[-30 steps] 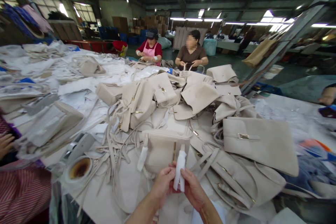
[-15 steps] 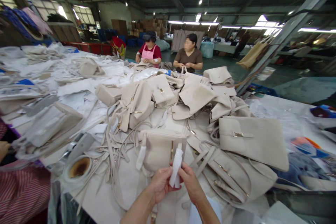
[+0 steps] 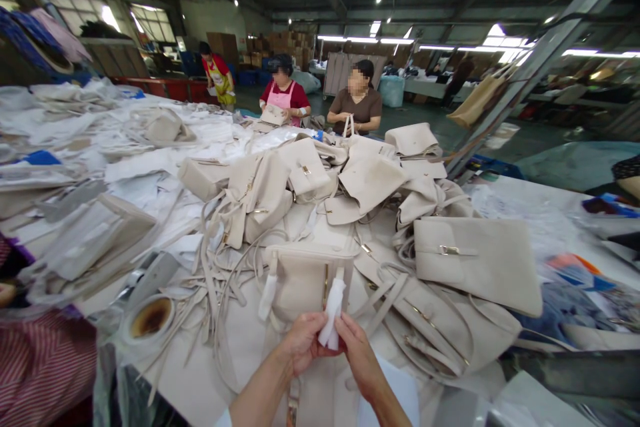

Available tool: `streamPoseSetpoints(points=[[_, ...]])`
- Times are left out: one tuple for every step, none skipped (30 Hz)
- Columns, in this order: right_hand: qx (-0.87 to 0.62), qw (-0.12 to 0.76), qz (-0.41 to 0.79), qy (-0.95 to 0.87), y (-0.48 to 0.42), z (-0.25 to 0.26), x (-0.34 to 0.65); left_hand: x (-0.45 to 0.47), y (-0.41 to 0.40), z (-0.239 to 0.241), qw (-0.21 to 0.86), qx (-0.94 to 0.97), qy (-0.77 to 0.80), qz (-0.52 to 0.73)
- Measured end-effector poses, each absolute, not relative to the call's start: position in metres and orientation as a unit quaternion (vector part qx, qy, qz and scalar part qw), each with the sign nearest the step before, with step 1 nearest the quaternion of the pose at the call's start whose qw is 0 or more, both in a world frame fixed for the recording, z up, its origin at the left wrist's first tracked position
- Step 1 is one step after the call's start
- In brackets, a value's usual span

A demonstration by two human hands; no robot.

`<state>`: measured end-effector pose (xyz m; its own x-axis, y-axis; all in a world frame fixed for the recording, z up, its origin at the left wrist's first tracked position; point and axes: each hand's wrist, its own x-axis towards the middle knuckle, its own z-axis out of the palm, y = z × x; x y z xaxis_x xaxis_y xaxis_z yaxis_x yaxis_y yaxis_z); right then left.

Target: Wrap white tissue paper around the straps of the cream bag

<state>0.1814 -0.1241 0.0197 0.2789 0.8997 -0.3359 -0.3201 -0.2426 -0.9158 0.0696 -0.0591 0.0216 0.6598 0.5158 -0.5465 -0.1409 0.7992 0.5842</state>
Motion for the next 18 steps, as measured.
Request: streamPoseSetpoints(points=[[-0.549, 0.559, 0.564, -0.261, -0.126, 0.024, 0.183, 0.069, -0.058, 0.022, 0.876, 0.258, 0.364, 0.185], [-0.536, 0.557, 0.573, -0.271, -0.127, 0.026, 0.185, 0.069, -0.058, 0.023, 0.877, 0.259, 0.361, 0.184], [-0.535, 0.556, 0.569, -0.283, -0.128, 0.028, 0.186, 0.068, -0.057, 0.023, 0.877, 0.258, 0.361, 0.184], [-0.545, 0.555, 0.555, -0.296, -0.128, 0.028, 0.186, 0.068, -0.057, 0.023, 0.878, 0.258, 0.360, 0.184], [-0.563, 0.553, 0.532, -0.307, -0.127, 0.027, 0.185, 0.067, -0.057, 0.023, 0.878, 0.259, 0.358, 0.183], [-0.585, 0.550, 0.507, -0.315, -0.126, 0.025, 0.184, 0.067, -0.057, 0.023, 0.878, 0.263, 0.356, 0.181], [-0.606, 0.544, 0.483, -0.321, -0.125, 0.022, 0.182, 0.066, -0.057, 0.023, 0.878, 0.270, 0.353, 0.177], [-0.628, 0.537, 0.461, -0.325, -0.123, 0.018, 0.179, 0.065, -0.058, 0.023, 0.878, 0.278, 0.350, 0.174], [-0.647, 0.530, 0.439, -0.329, -0.122, 0.013, 0.176, 0.065, -0.058, 0.023, 0.876, 0.287, 0.348, 0.172], [-0.665, 0.522, 0.417, -0.334, -0.121, 0.009, 0.174, 0.064, -0.058, 0.022, 0.873, 0.295, 0.350, 0.171], [-0.682, 0.513, 0.396, -0.338, -0.120, 0.006, 0.171, 0.064, -0.058, 0.022, 0.868, 0.302, 0.355, 0.172], [-0.697, 0.505, 0.379, -0.340, -0.119, 0.004, 0.169, 0.064, -0.059, 0.022, 0.862, 0.308, 0.364, 0.173], [-0.708, 0.498, 0.369, -0.339, -0.119, 0.003, 0.167, 0.064, -0.059, 0.021, 0.855, 0.314, 0.373, 0.174], [-0.711, 0.494, 0.370, -0.336, -0.118, 0.003, 0.166, 0.065, -0.060, 0.020, 0.850, 0.320, 0.382, 0.174], [-0.707, 0.495, 0.380, -0.332, -0.118, 0.006, 0.167, 0.065, -0.060, 0.018, 0.844, 0.326, 0.388, 0.175], [-0.695, 0.499, 0.400, -0.328, -0.118, 0.009, 0.168, 0.066, -0.061, 0.017, 0.839, 0.332, 0.393, 0.177], [-0.674, 0.506, 0.431, -0.324, -0.118, 0.014, 0.169, 0.068, -0.061, 0.014, 0.834, 0.338, 0.397, 0.182], [-0.642, 0.513, 0.471, -0.321, -0.118, 0.020, 0.171, 0.069, -0.061, 0.012, 0.828, 0.344, 0.401, 0.188]])
